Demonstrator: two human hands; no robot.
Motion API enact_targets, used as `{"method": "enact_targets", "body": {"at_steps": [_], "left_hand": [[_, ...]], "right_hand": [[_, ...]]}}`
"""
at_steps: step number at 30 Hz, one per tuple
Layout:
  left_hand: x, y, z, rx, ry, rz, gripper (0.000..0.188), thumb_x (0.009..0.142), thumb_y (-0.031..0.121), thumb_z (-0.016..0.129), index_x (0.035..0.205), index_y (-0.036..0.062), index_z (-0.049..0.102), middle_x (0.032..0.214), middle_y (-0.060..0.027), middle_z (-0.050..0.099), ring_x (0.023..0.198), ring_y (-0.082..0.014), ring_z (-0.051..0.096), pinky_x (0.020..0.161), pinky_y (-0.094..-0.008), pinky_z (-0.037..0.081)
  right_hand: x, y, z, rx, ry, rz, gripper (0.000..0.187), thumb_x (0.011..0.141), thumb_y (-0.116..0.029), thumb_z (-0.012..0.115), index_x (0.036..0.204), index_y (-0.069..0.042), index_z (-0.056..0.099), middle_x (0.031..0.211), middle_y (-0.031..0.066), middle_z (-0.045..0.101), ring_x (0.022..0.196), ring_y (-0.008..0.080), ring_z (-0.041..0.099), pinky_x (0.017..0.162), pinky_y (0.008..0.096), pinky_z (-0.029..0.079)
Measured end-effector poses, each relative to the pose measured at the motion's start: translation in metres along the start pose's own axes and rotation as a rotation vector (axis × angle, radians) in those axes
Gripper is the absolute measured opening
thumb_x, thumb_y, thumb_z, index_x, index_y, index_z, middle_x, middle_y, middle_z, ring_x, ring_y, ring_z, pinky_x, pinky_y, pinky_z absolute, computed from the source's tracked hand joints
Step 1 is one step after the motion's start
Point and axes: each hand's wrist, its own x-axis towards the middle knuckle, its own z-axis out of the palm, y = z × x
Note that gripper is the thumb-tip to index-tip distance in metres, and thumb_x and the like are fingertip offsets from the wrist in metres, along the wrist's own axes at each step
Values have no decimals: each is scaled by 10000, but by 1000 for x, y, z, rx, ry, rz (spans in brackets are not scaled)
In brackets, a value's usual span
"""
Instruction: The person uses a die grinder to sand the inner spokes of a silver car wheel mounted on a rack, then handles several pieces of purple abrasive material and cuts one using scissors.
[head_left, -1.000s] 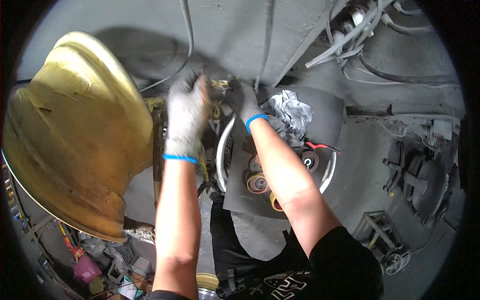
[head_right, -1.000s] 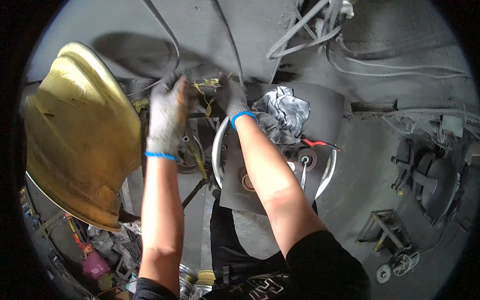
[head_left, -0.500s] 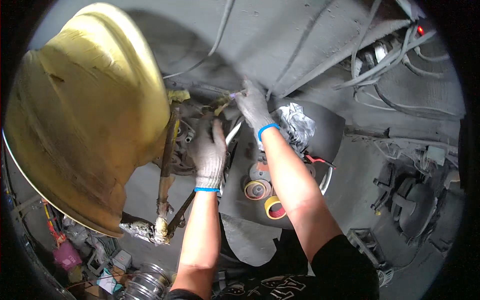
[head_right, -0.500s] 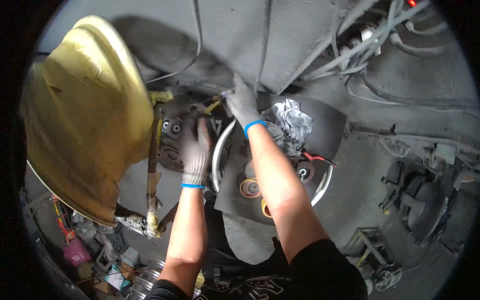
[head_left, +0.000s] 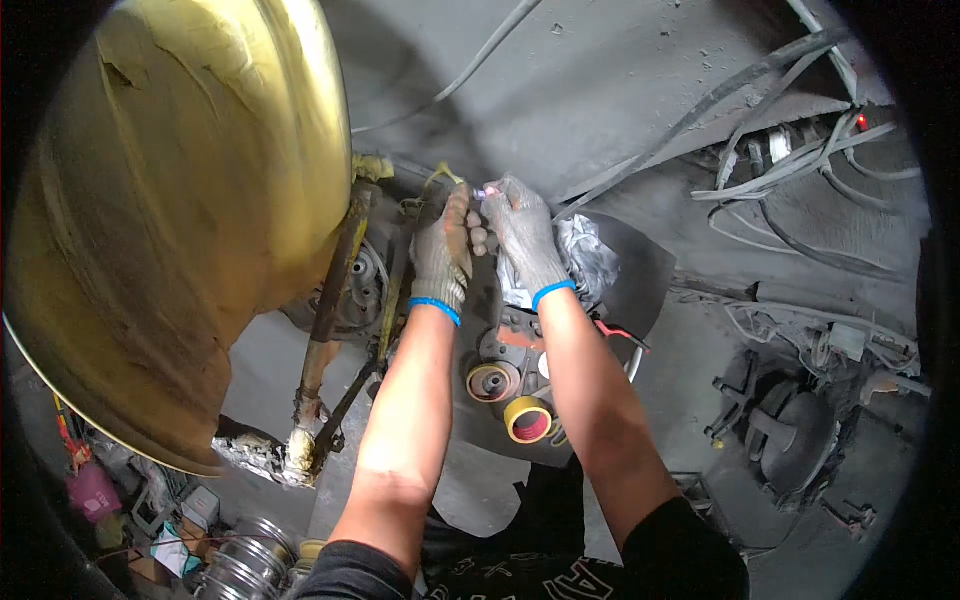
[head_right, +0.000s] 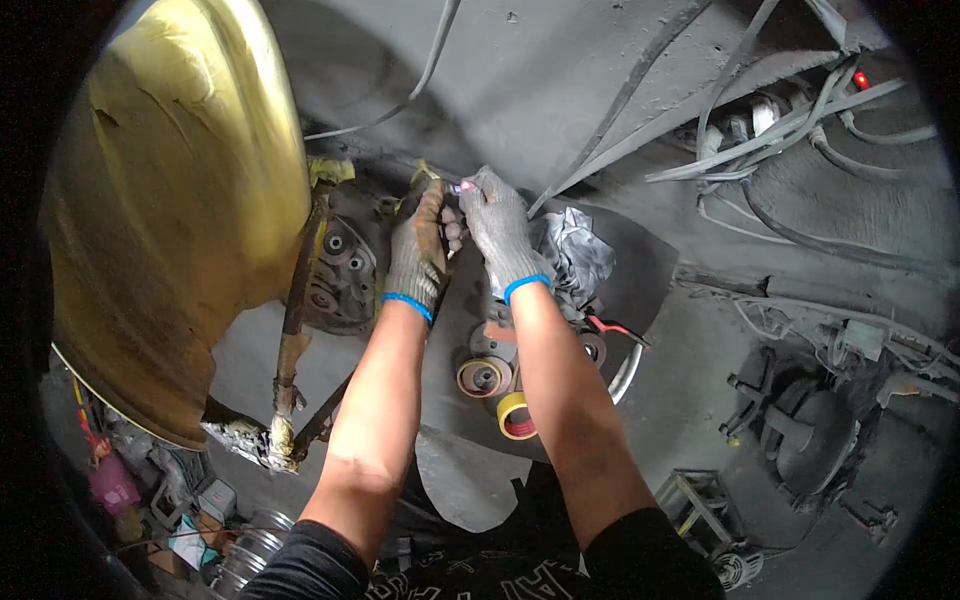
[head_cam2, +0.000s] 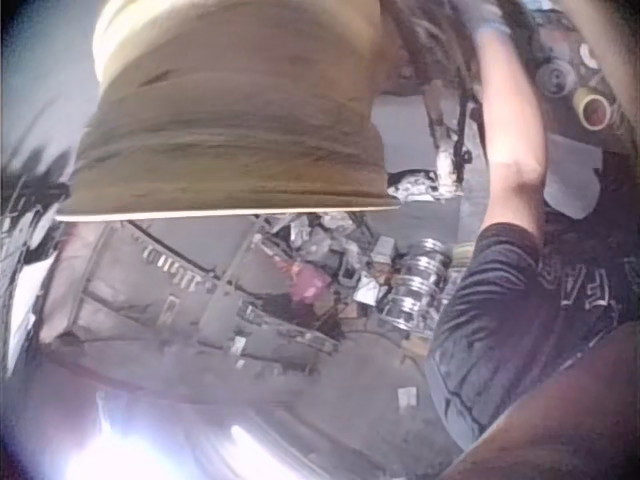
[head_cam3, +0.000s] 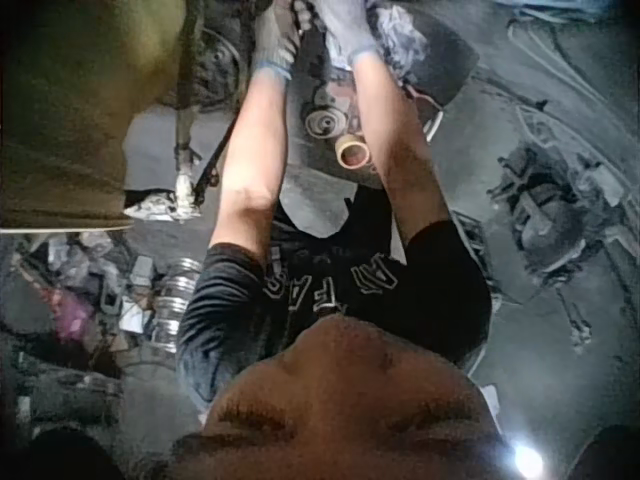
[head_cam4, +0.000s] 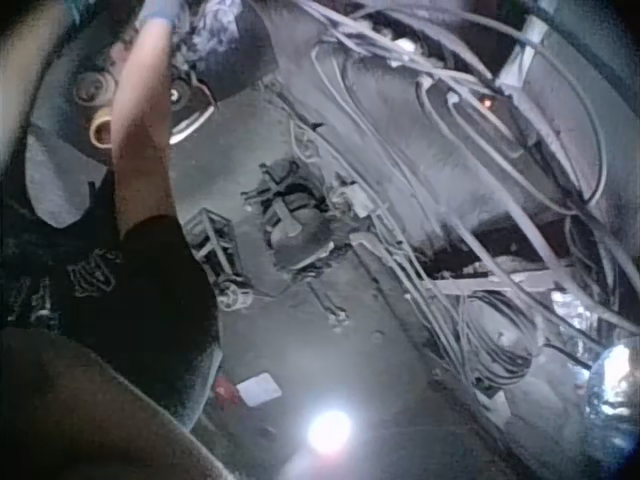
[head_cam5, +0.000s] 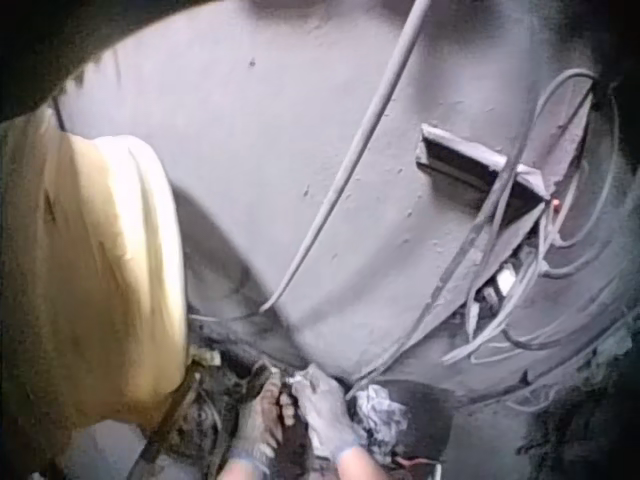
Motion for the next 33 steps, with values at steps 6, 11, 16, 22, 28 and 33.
{"method": "enact_targets", "body": {"at_steps": [6,11,16,22,28,33], "left_hand": [[-2,10,3,-65,-170,-67,228,969,300,590,991,82,658,639,71,468,503,-62,397,453,-237,310],[1,15,1,-60,-219,-72,201,965,289,580,932,100,640,634,57,467,497,-93,404,462,-267,318],[-5,20,1,8,-159,-33,231,966,309,590,886,96,628,610,39,469,486,-98,420,446,-258,317],[-12,10,1,518,147,275,230,920,254,667,907,25,650,770,-84,655,672,-184,626,628,-295,489],[-21,0,-1,981,23,850,210,940,153,620,1088,13,670,1011,-128,710,929,-196,677,845,-308,507],[-19,3,-5,1005,44,755,231,942,146,617,1120,6,660,1025,-141,706,946,-199,677,846,-304,506]], "right_hand": [[-1,14,-6,152,-124,-75,190,898,-169,669,1003,-12,651,869,157,679,785,244,661,722,349,508],[4,21,-5,235,-164,-80,166,896,-148,670,981,-5,660,862,140,686,782,218,663,705,341,509],[1,3,-9,266,-175,6,144,896,-134,668,944,1,655,788,114,655,714,185,609,647,345,492],[-2,-4,-12,288,-131,180,164,907,-174,654,945,-14,652,771,104,642,727,171,594,671,350,483],[8,17,-13,-47,-27,-373,190,939,-205,620,918,-16,624,664,102,523,622,144,536,592,345,456],[0,4,-21,70,-212,-79,190,947,-206,610,949,-16,624,690,61,537,618,128,511,588,321,446]]}}
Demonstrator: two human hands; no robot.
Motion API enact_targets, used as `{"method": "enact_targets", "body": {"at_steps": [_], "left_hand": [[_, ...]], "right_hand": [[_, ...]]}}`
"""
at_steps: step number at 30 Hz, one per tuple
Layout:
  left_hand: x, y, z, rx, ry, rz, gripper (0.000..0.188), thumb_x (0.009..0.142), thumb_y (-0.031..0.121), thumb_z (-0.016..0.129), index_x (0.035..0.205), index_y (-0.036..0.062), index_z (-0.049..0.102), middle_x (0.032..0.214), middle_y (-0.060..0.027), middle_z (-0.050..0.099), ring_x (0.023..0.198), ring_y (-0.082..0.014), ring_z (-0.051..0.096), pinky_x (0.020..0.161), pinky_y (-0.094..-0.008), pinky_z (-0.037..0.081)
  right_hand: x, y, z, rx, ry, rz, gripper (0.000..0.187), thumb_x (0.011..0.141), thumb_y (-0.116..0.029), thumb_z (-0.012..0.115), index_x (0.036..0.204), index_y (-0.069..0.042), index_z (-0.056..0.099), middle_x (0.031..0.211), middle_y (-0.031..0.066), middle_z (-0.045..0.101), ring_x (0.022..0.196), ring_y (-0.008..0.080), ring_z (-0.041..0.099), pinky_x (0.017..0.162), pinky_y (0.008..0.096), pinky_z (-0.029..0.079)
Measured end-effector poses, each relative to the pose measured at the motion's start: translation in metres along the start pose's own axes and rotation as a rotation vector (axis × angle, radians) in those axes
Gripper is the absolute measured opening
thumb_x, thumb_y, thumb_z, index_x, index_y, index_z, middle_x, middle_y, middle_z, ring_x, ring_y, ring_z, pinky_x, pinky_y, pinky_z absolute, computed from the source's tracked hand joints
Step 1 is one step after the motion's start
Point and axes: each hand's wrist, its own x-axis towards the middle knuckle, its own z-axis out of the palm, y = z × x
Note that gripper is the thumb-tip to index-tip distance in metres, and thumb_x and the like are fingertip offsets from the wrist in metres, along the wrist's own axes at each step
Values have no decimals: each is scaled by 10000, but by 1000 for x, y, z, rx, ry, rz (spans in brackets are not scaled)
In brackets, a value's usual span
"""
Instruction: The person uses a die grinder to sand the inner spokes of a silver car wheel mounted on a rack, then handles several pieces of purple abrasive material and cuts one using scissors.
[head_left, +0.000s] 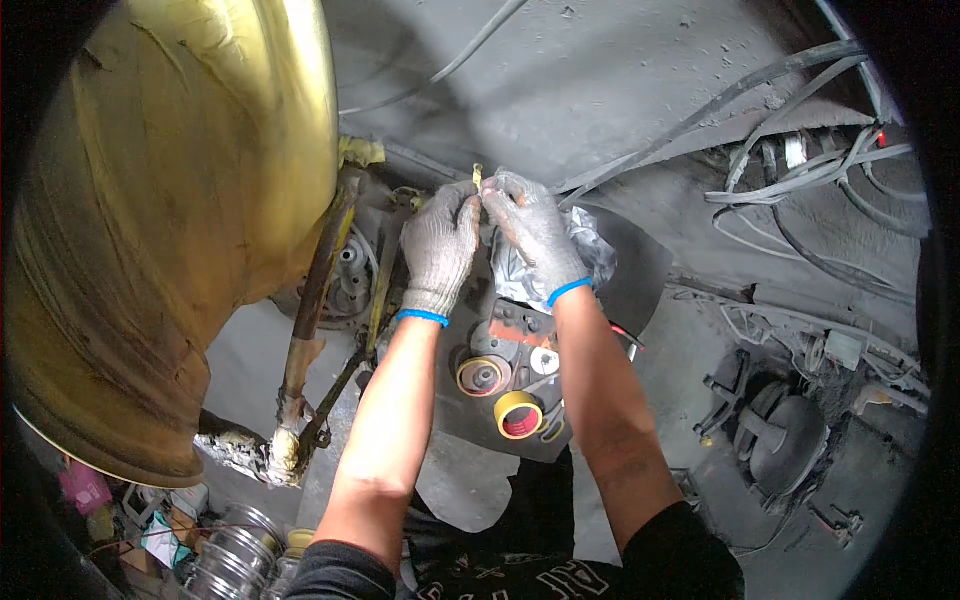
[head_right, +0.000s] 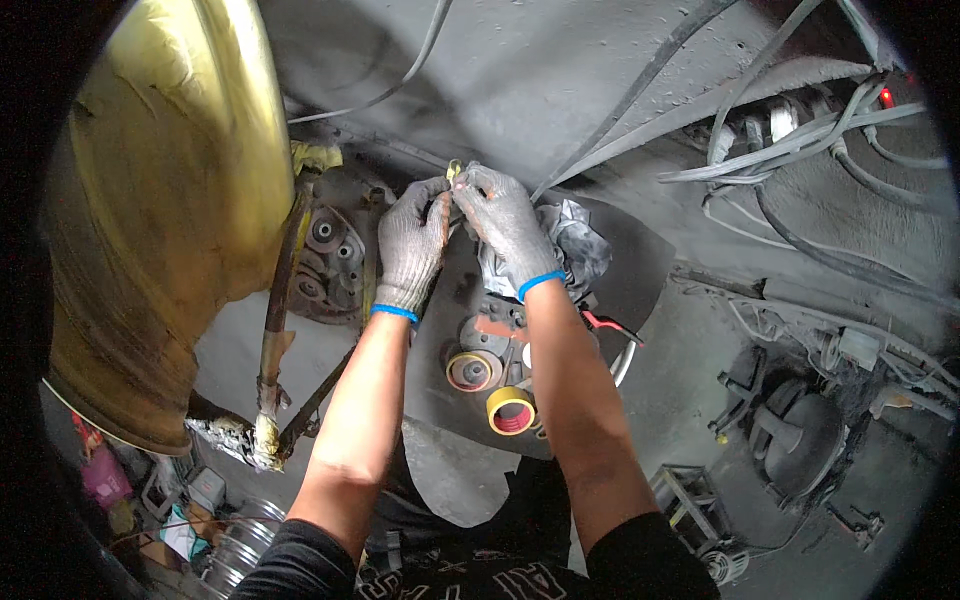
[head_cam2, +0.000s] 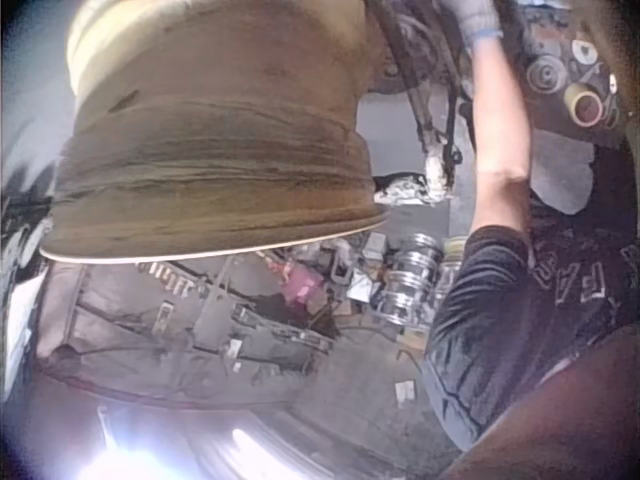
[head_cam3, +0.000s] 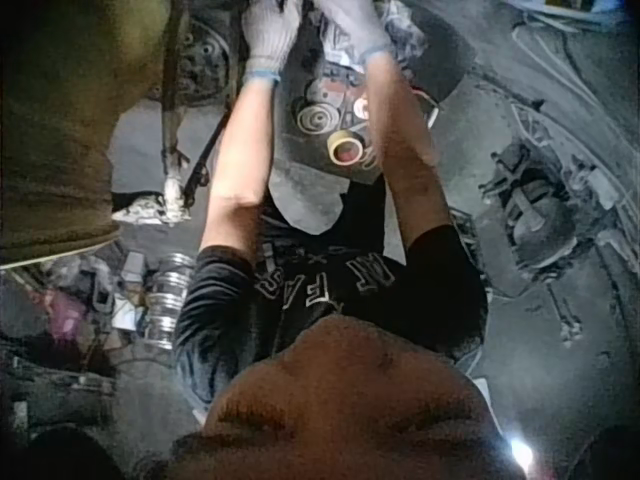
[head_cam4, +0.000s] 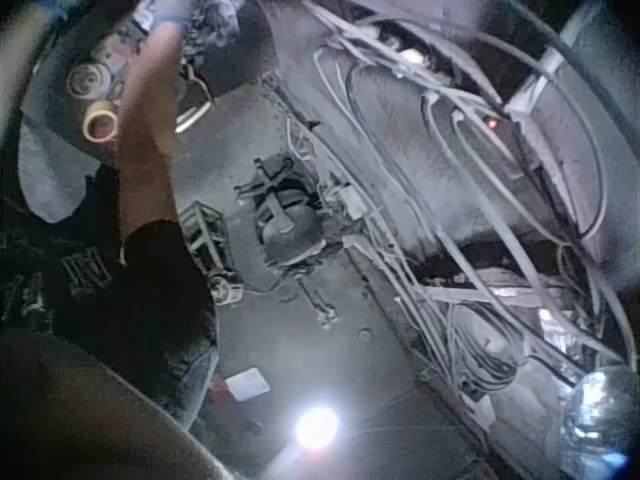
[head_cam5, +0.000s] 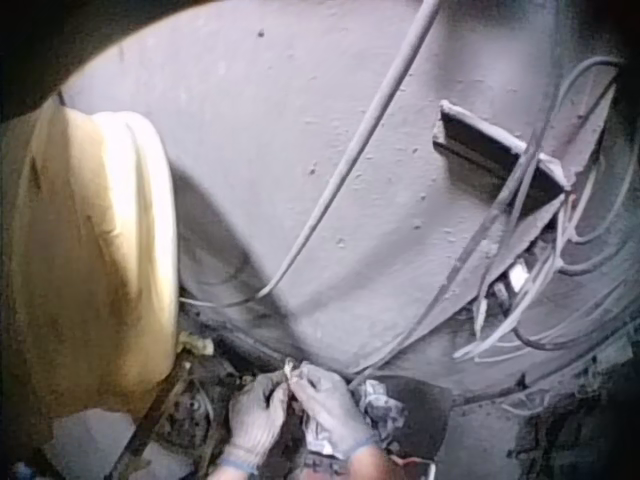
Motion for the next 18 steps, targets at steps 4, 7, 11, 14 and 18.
{"method": "enact_targets", "body": {"at_steps": [4,7,11,14,18], "left_hand": [[-2,-24,7,-215,58,19,243,947,189,619,1146,53,651,928,-99,708,818,-202,673,736,-343,524],[-4,-9,1,-661,-183,-326,234,961,198,607,1154,70,641,795,-37,652,640,-130,591,551,-306,483],[-4,14,-16,-894,-416,-457,198,987,197,571,1131,82,642,702,19,553,492,-48,455,395,-216,342],[-11,5,-8,-768,-214,-477,212,981,216,573,1126,76,637,724,-6,595,551,-88,518,473,-273,440],[-7,-26,-3,-312,-130,-172,229,952,217,592,1124,74,637,833,-103,665,724,-235,633,681,-363,520]], "right_hand": [[-2,-10,6,87,21,65,189,951,-198,608,972,-10,622,744,36,574,643,113,508,591,307,443],[-4,-1,3,162,67,11,203,956,-202,605,984,-2,616,798,53,594,672,117,527,611,301,459],[-4,-8,2,102,79,-60,190,945,-180,620,1017,-4,618,887,70,628,754,135,576,685,311,498],[-5,-10,8,205,69,129,156,932,-142,628,1031,-21,630,938,92,654,805,167,624,721,324,513],[-6,-14,8,-212,185,-316,147,898,-129,658,1018,-45,650,992,128,671,855,271,666,744,365,525]]}}
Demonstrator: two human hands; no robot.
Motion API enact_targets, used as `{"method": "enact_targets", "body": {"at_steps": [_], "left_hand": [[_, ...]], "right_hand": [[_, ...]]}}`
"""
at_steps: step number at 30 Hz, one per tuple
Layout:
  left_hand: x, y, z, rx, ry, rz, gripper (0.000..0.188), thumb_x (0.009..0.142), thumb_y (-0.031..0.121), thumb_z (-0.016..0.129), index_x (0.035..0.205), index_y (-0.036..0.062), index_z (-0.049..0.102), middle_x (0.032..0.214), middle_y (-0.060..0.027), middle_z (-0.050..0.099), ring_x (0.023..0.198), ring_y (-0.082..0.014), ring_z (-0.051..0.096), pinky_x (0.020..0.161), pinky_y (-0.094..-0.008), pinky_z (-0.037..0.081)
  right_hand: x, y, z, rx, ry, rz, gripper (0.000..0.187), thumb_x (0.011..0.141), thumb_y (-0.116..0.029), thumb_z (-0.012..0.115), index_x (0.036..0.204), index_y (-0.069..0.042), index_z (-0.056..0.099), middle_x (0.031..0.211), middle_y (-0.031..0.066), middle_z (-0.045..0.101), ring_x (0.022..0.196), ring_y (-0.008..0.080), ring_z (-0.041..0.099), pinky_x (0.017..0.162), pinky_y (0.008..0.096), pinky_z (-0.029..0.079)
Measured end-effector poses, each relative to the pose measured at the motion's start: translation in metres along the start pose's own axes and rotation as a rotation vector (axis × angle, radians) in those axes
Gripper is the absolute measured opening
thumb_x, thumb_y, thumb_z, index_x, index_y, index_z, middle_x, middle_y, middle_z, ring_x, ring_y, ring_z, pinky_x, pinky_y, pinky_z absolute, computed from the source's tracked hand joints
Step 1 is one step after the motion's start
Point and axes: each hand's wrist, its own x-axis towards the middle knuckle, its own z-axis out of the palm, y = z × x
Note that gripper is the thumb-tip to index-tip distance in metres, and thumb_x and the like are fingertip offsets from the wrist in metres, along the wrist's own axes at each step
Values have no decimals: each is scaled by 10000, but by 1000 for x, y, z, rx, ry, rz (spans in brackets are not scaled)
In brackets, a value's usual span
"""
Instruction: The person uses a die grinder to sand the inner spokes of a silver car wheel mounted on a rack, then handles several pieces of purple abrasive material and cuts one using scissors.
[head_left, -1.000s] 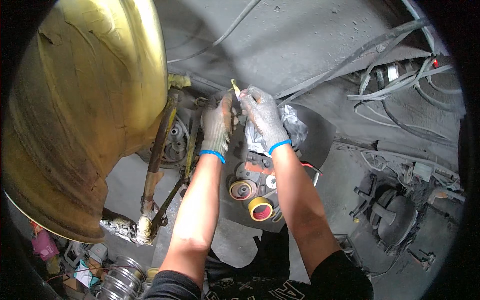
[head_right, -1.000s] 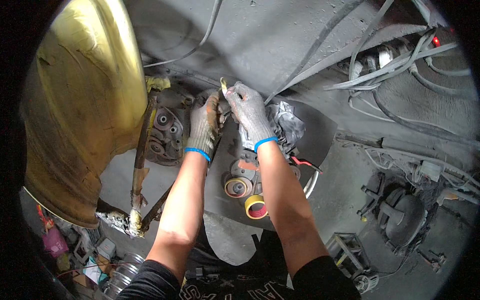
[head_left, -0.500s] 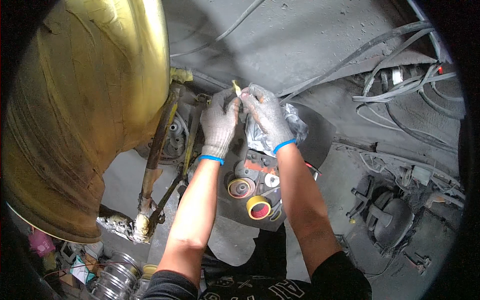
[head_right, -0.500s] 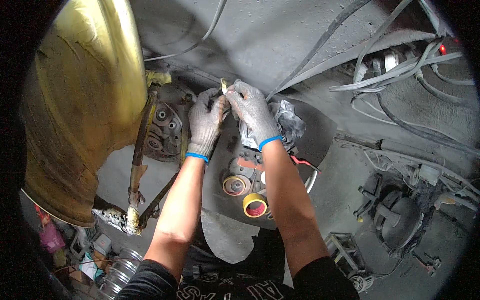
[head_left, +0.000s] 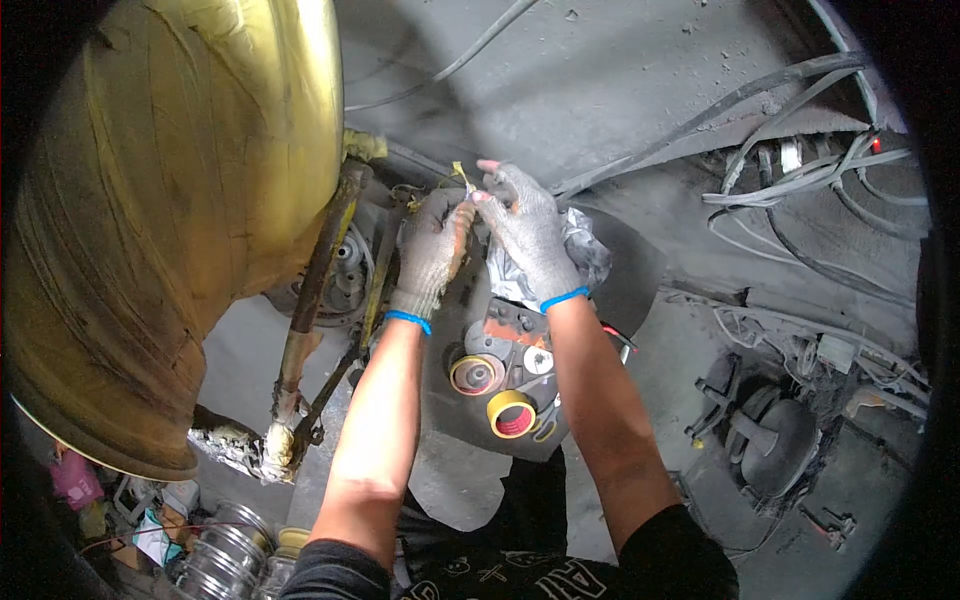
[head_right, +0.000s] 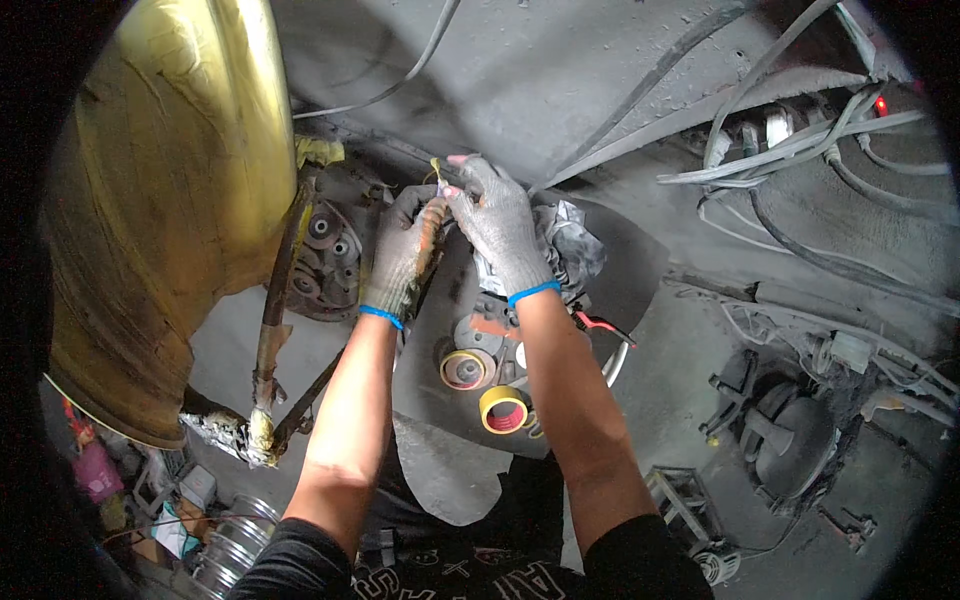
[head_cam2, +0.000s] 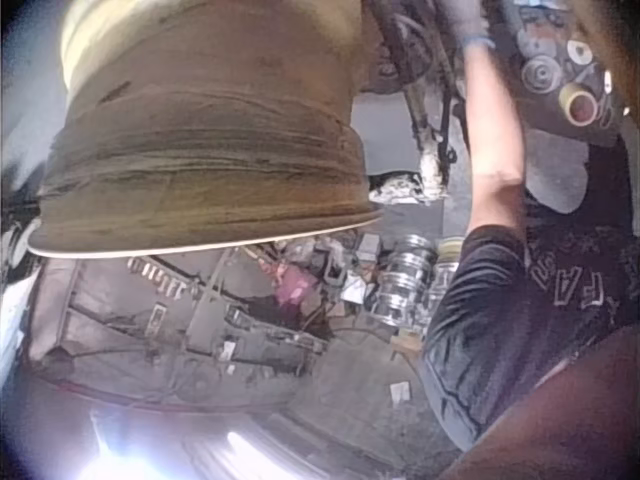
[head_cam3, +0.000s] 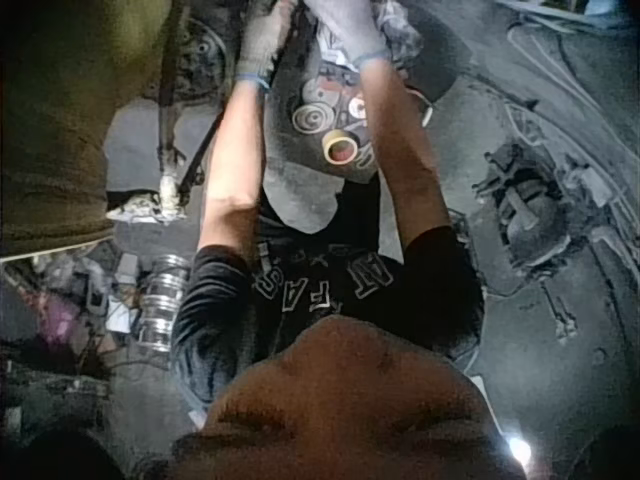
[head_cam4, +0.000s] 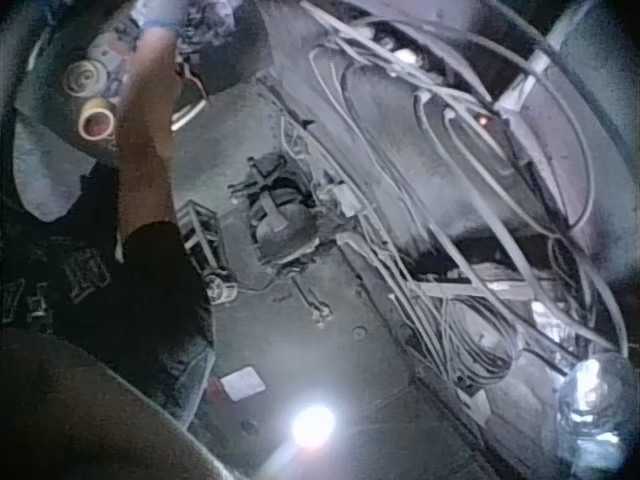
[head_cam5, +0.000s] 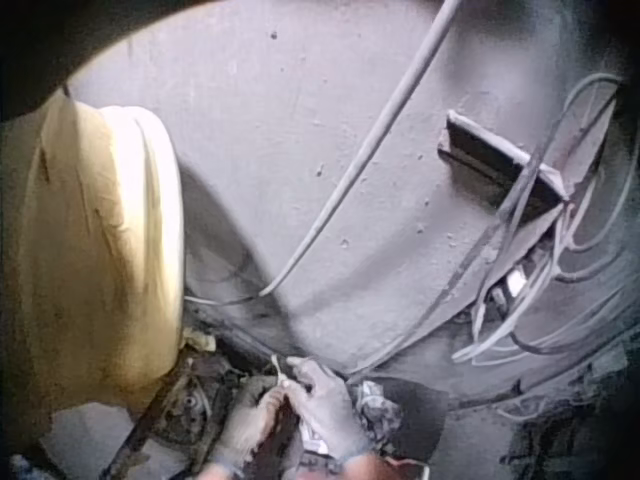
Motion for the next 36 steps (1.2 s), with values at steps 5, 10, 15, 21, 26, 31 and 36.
{"method": "enact_targets", "body": {"at_steps": [5,10,15,21,26,31,36], "left_hand": [[3,10,-2,286,17,333,232,962,209,562,1090,26,623,933,-142,686,868,-310,665,773,-349,508],[-3,38,-13,384,-27,224,236,947,208,545,1071,24,626,978,-219,649,921,-427,621,765,-392,504],[-4,37,-16,369,-45,193,226,931,199,549,1045,21,629,951,-215,655,888,-401,645,747,-387,505],[1,27,-19,312,-38,180,204,924,168,548,1020,4,623,907,-206,651,836,-323,661,752,-373,499],[-1,28,-20,340,-58,194,199,939,140,523,1037,-2,620,905,-206,648,830,-284,649,772,-362,495],[-4,20,-24,364,-25,191,198,944,147,532,1038,-1,624,926,-198,655,864,-277,648,790,-358,491],[-9,29,-25,340,-12,231,200,937,187,557,1017,21,636,940,-198,665,883,-341,643,775,-408,498]], "right_hand": [[-2,18,-5,-327,-75,-319,164,836,-108,645,991,-63,675,994,138,672,963,329,634,852,425,509],[0,16,-2,-355,-70,-407,147,824,-106,632,956,-46,657,966,155,663,933,346,628,841,442,509],[5,7,0,-352,-156,-282,94,854,-118,621,909,-42,629,925,164,653,911,365,626,797,447,510],[1,4,-1,-217,-111,-271,93,876,-126,603,881,-33,606,878,169,629,868,378,620,748,457,505],[1,1,3,-286,-156,-279,106,877,-125,596,885,-20,588,878,194,629,868,394,615,746,466,499],[2,-4,9,-294,-174,-252,119,870,-132,607,885,-16,586,874,202,627,861,401,612,729,462,499],[0,-6,0,-182,-183,-161,131,865,-148,631,865,-20,602,849,197,621,848,406,606,707,466,494]]}}
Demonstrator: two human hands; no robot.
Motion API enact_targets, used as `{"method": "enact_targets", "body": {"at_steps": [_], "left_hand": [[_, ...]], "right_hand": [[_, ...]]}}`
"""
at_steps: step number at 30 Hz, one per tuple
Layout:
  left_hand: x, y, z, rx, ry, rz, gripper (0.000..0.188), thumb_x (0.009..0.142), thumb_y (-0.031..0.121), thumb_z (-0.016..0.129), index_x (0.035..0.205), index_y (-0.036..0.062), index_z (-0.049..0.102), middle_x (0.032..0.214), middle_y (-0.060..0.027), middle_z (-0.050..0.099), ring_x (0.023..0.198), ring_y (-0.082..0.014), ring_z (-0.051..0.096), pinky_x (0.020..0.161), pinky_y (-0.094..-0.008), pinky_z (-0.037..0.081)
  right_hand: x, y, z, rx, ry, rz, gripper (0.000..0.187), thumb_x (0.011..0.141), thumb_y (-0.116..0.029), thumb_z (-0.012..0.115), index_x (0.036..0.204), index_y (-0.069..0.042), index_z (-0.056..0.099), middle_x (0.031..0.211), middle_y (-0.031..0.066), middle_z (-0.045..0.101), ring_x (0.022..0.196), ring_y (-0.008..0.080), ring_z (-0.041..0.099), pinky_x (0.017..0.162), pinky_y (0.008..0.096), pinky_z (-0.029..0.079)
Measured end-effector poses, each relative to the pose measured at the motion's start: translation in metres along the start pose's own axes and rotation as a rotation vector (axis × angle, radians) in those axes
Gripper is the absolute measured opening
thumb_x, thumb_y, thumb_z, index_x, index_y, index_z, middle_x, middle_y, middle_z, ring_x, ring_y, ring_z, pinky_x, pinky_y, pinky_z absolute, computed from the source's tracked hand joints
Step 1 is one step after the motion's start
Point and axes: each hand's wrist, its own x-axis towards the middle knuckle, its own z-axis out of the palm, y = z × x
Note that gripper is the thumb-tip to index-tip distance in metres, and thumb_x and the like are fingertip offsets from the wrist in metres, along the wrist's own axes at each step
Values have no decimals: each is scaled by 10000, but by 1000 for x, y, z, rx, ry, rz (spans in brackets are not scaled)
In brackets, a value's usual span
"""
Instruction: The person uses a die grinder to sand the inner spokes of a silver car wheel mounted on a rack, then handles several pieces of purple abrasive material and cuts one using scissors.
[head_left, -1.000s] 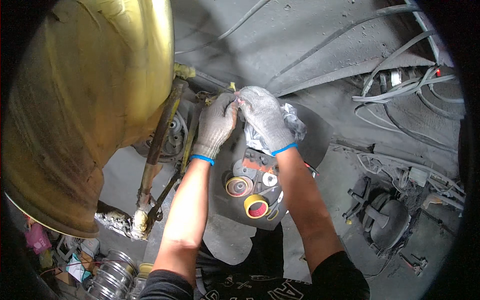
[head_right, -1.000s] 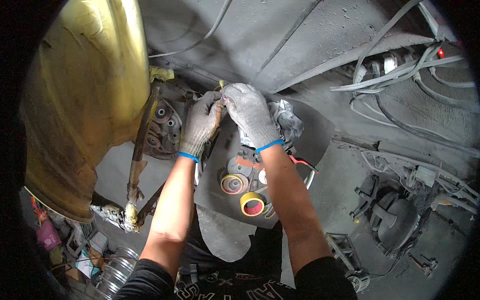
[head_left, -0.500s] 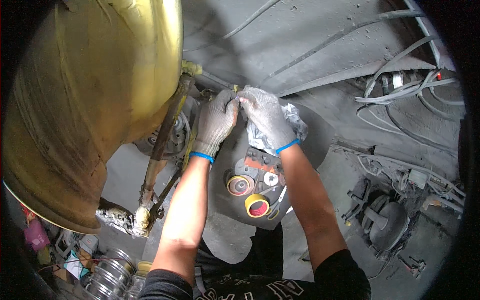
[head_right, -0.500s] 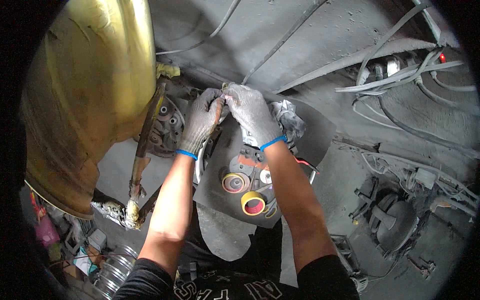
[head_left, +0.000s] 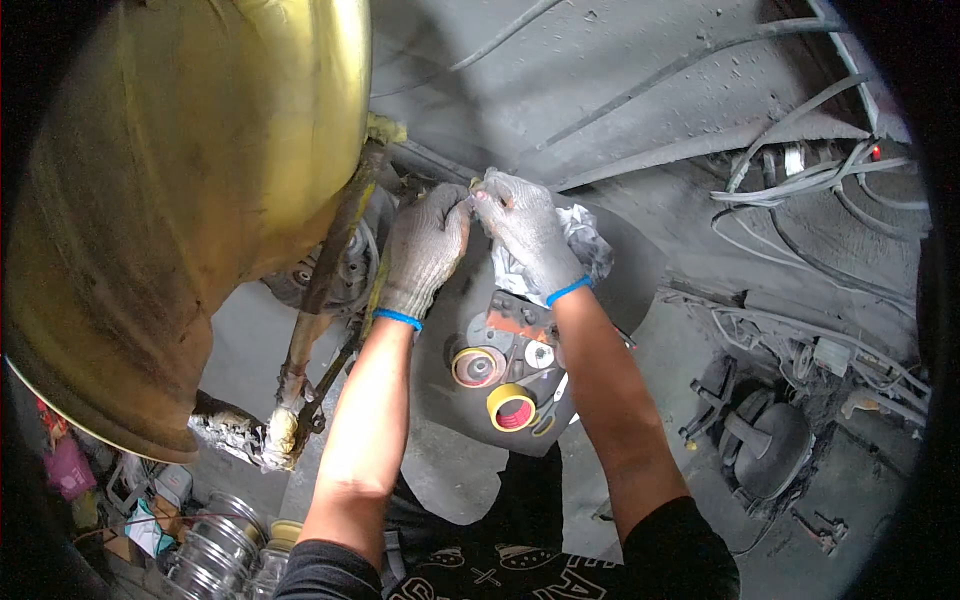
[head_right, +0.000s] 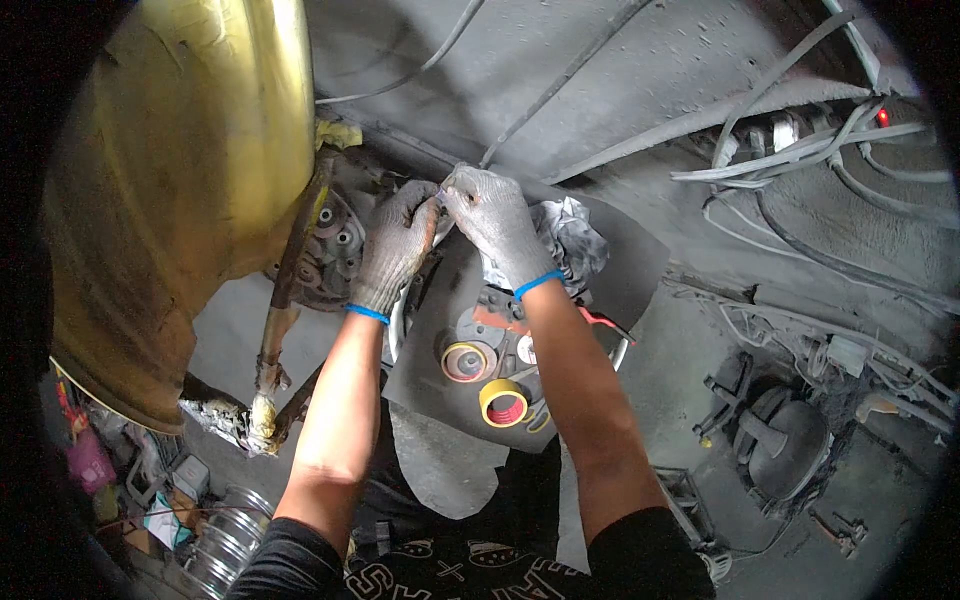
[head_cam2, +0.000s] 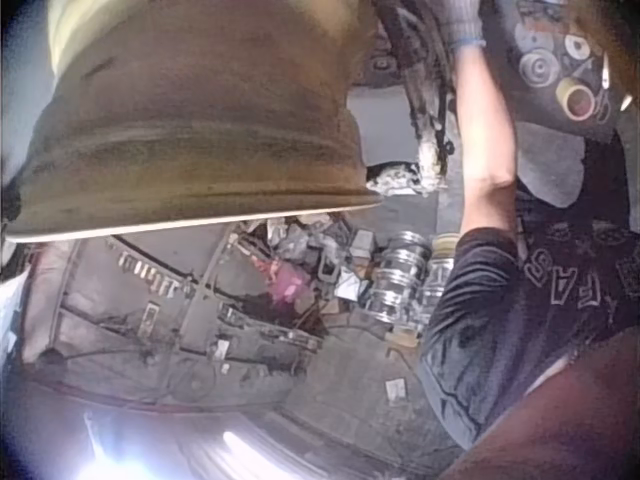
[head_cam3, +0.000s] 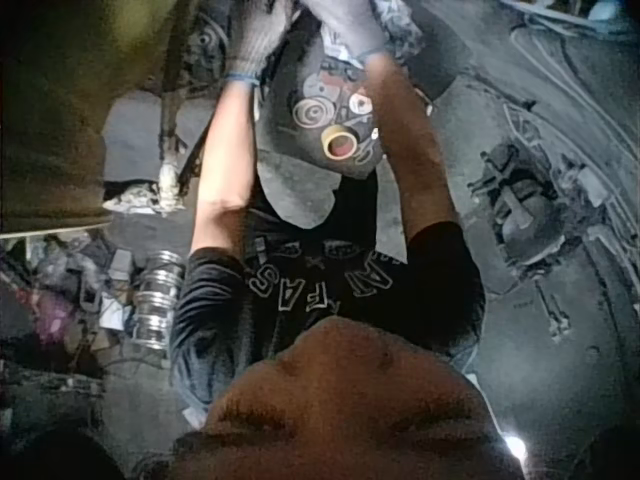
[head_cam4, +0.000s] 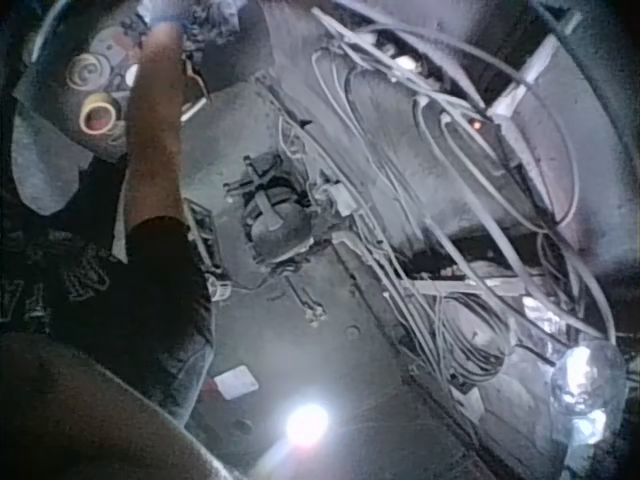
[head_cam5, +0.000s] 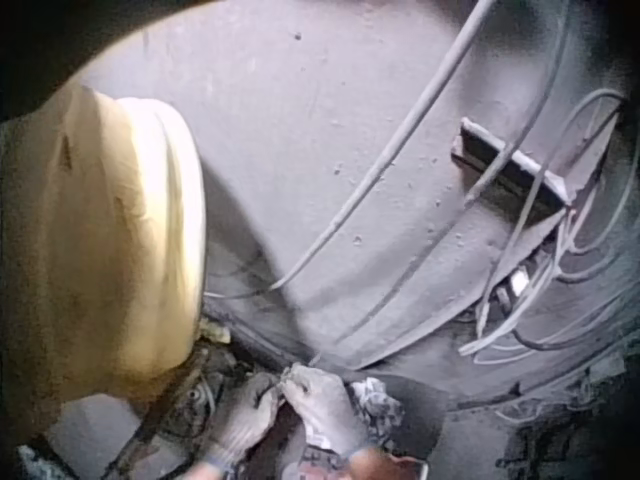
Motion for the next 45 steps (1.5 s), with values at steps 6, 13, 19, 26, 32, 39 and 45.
{"method": "enact_targets", "body": {"at_steps": [6,13,19,26,32,39,45], "left_hand": [[1,0,-5,58,46,56,182,923,226,575,972,61,632,900,-226,666,870,-432,634,718,-506,503],[-6,3,-6,81,67,27,163,920,207,557,973,68,625,900,-218,659,866,-442,625,723,-522,491],[-26,3,-7,42,138,16,253,956,198,531,1089,20,651,1032,-189,676,964,-331,650,847,-389,492],[-115,-28,-5,241,100,-192,311,976,227,530,1196,43,648,1047,-171,693,959,-336,651,853,-396,499],[-163,-4,-14,-283,78,-350,167,950,115,581,1075,28,648,897,-140,693,779,-214,653,734,-349,522],[-200,-4,-47,-153,-97,-383,177,928,114,595,1076,37,654,831,-129,689,714,-188,651,679,-321,525],[-232,-6,-66,-171,-187,-408,173,916,94,596,1064,36,665,787,-111,692,668,-181,648,647,-319,525]], "right_hand": [[0,-6,5,-46,43,-61,128,859,-160,643,872,-34,619,852,195,632,857,399,619,704,459,495],[3,-18,7,36,52,169,137,837,-152,643,848,-16,637,826,194,653,753,368,636,656,410,497],[6,4,30,635,254,644,137,891,-113,588,845,7,636,747,91,636,671,165,633,608,343,491],[27,-11,40,402,160,352,136,895,-125,614,929,-1,657,829,122,647,796,208,658,730,337,502],[38,-21,47,-52,-81,4,231,831,-102,543,1011,3,642,1005,254,631,983,451,594,840,505,484],[52,1,51,-37,-26,209,217,878,-161,558,964,10,659,943,254,649,945,425,624,841,485,497],[55,66,62,271,468,537,212,895,-190,563,946,-9,662,902,228,675,890,404,656,777,467,508]]}}
